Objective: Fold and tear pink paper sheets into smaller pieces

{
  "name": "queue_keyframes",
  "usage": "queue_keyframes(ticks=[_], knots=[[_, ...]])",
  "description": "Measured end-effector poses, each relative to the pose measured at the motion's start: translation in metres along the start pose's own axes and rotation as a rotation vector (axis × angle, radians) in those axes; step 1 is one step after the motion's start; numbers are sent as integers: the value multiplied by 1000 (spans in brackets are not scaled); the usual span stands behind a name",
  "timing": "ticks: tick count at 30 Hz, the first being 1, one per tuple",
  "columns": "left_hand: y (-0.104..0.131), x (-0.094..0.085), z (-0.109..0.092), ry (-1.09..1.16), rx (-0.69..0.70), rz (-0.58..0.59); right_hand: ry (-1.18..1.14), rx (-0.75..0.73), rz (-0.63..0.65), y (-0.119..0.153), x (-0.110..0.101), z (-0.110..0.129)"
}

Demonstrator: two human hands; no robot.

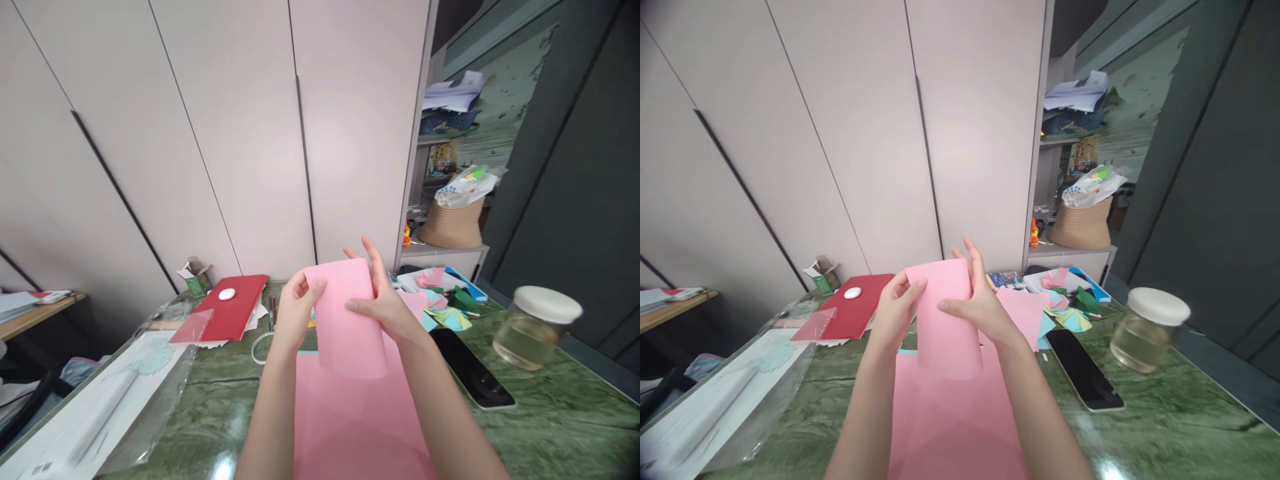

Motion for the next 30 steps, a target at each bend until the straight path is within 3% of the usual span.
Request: queue_keyframes(ticks=[4, 10, 15, 20, 24, 30], knots=[[1, -7, -4, -182, 20, -93, 20, -77, -13, -1, -3, 5], [-1, 3, 3, 9, -50, 61, 0, -152, 42, 0, -1, 10], [1, -3, 4, -92, -33, -79, 37, -118, 63, 2, 0, 11], [5, -3, -4, -143, 48, -166, 171, 3, -145, 3, -15, 5], [8, 0, -11, -128, 46, -177, 345, -35, -284, 5, -23, 9], [13, -1, -16, -61, 51, -244, 418, -79, -310, 9, -22, 18]])
Point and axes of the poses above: each hand's wrist, its own y-axis away from the middle knuckle, its own x-axis out of the palm, z = x × y, the point moved 7 cm from there along -y, towards the middle knuckle, and after that the axes turned 11 degrees about z, right-handed, at the moved point
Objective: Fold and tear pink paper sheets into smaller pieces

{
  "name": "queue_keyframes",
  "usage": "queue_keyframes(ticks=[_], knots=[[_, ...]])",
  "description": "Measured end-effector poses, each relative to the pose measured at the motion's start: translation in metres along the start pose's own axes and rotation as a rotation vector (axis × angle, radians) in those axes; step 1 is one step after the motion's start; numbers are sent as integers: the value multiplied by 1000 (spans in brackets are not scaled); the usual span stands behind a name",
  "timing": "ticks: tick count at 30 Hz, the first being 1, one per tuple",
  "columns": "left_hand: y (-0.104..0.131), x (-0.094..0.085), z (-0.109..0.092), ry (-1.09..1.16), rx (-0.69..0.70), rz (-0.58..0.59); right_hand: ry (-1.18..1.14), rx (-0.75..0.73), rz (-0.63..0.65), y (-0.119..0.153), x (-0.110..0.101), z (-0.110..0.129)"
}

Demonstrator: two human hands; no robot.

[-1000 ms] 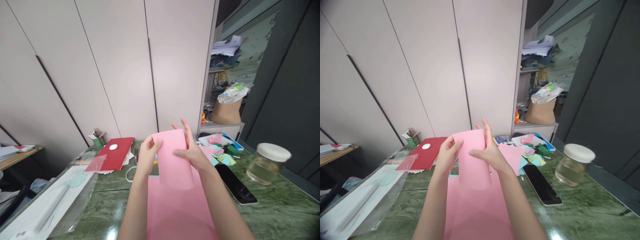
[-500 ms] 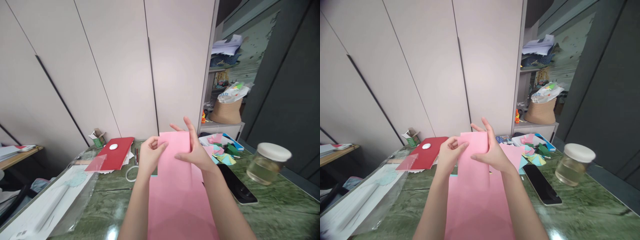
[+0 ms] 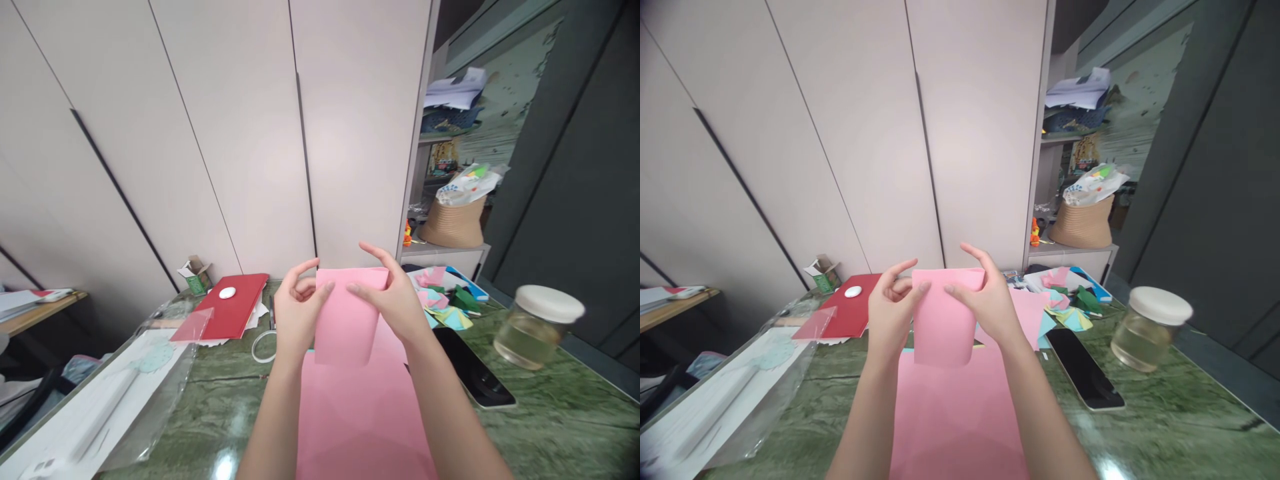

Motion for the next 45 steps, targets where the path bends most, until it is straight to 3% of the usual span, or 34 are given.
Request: queue_keyframes(ticks=[11, 18, 45], knots=[[2, -3, -4, 11, 22, -36, 72, 91, -2, 3, -4, 6], [2, -6, -4, 19, 68, -64, -151, 149, 31, 6, -8, -6], [5, -5, -7, 10, 82, -64, -37, 139, 31, 6, -14, -1]])
Point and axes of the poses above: each hand's wrist, its own y-axis away from the middle knuckle, its own x-axis out of the palm, z = x × y, the point moved 7 cm from there along -y, towards the middle knuckle, and after that the axes turned 11 degrees about z, right-handed, at the moved point
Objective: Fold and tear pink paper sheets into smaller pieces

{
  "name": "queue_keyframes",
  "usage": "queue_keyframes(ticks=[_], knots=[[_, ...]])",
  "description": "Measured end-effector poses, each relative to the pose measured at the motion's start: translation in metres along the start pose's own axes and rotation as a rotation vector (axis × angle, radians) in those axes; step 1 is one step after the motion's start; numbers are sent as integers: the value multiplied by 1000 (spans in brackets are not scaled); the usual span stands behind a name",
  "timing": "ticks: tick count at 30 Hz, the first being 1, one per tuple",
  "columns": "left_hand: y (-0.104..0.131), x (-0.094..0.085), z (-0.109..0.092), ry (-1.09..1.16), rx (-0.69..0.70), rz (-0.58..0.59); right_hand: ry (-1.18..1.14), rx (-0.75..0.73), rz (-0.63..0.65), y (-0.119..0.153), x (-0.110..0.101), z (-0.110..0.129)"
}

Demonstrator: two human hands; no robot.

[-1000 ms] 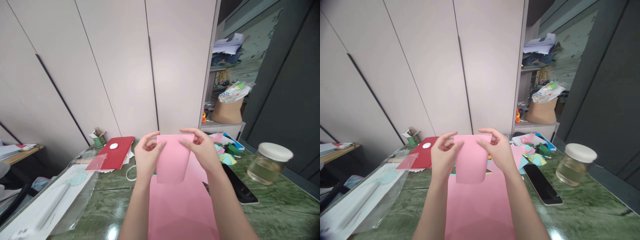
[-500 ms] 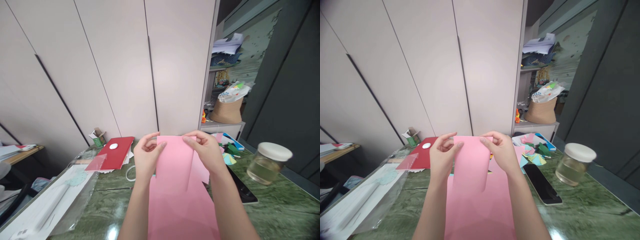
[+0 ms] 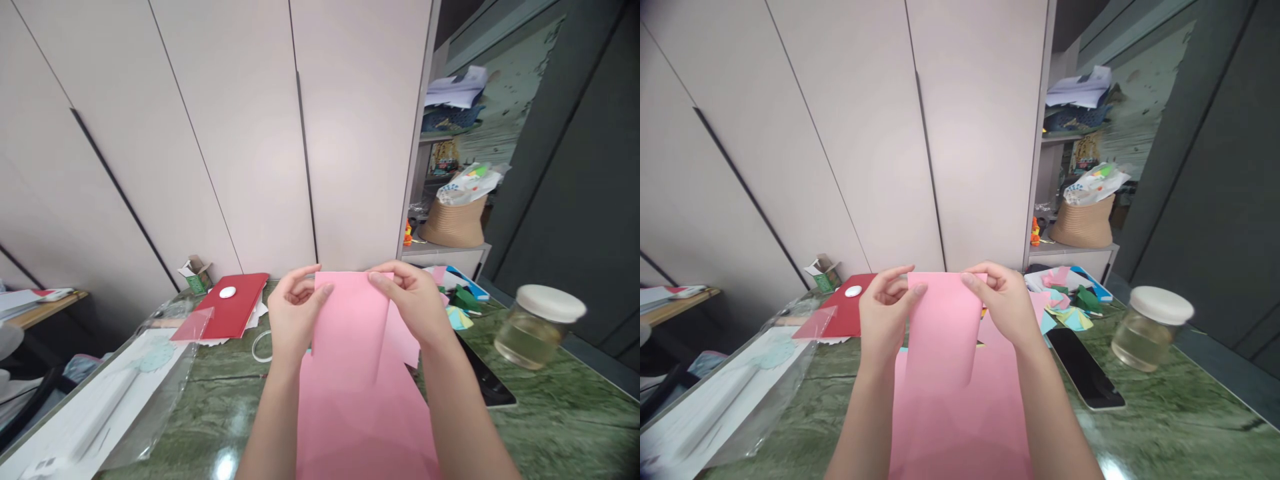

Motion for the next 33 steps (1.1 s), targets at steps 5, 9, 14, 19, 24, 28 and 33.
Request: queue_keyframes(ticks=[5, 9, 14, 19, 24, 28, 33], knots=[[0, 0, -2, -3, -15, -12, 11, -1, -5, 0, 0, 2], [2, 0, -1, -9, -45, -22, 7, -3, 0, 0, 0, 3], [2, 0, -1, -12, -58, -16, 6, -14, -2, 0, -1, 3], [2, -1, -1, -9, -69, -17, 10, -10, -3, 0, 0, 3], [3, 0, -1, -26, -78, -10, 18, -12, -12, 0, -1, 2], [4, 0, 0, -27, -69, -24, 19, -8, -10, 0, -1, 1], [4, 0, -2, -33, -90, -11, 17, -14, 0, 0, 0, 2]])
Point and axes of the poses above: each hand's wrist, its own y-axis away from the middle knuckle, its own x-axis out of the palm, z = x × y, the point moved 7 cm from there along -y, towards the middle knuckle, and after that the axes turned 11 degrees about z, right-handed, at the moved point
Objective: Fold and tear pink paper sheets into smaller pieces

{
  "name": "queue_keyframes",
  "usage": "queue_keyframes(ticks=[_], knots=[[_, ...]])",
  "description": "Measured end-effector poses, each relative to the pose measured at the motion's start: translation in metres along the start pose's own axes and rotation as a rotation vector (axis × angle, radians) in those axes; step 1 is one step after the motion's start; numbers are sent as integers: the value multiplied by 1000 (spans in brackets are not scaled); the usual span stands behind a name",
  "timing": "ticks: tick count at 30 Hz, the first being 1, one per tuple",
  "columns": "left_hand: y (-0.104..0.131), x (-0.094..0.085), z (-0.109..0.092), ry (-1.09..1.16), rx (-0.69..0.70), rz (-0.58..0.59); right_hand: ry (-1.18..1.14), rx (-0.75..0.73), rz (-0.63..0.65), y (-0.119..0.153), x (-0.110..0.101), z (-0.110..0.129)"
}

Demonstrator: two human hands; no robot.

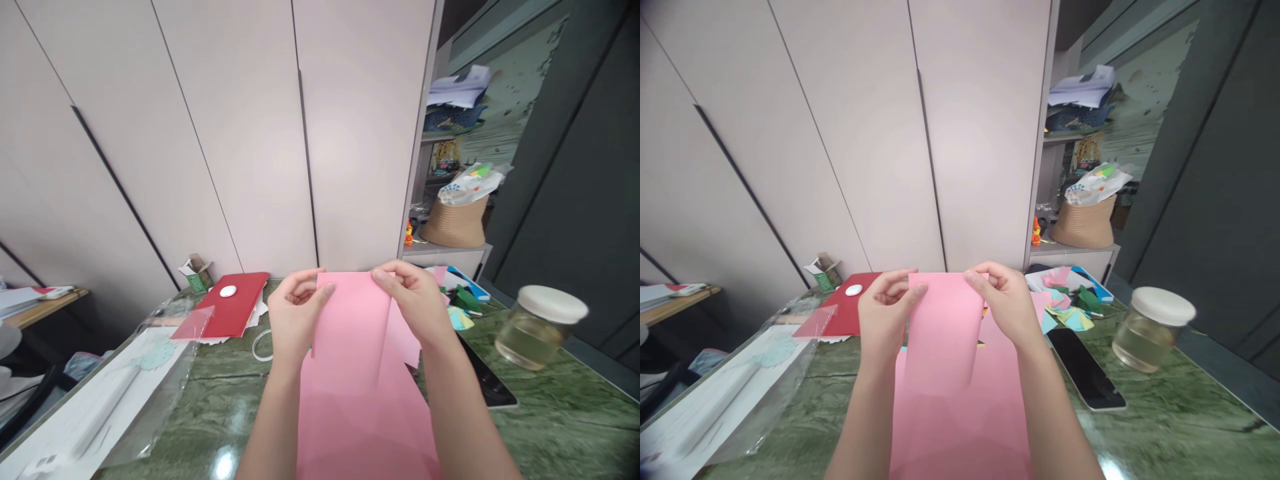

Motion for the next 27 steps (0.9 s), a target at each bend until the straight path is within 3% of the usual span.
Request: queue_keyframes(ticks=[8, 13, 19, 27], knots=[[-4, 2, 4, -175, 25, 26, 141, -35, 47, 0, 1, 6], [-2, 21, 1, -375, 62, 179, 371, -103, 39, 8, 8, 23], [3, 36, -6, -445, 79, 298, 412, -101, 95, 11, 18, 29], [4, 37, -3, -507, 69, 370, 384, -66, 197, 9, 19, 20]])
Point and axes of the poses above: each hand's wrist, its own y-axis away from the middle knuckle, its own x-axis out of the palm, z = x × y, the point moved 7 cm from there along -y, towards the middle knuckle, and after that the axes turned 11 degrees about z, right-handed, at the moved point
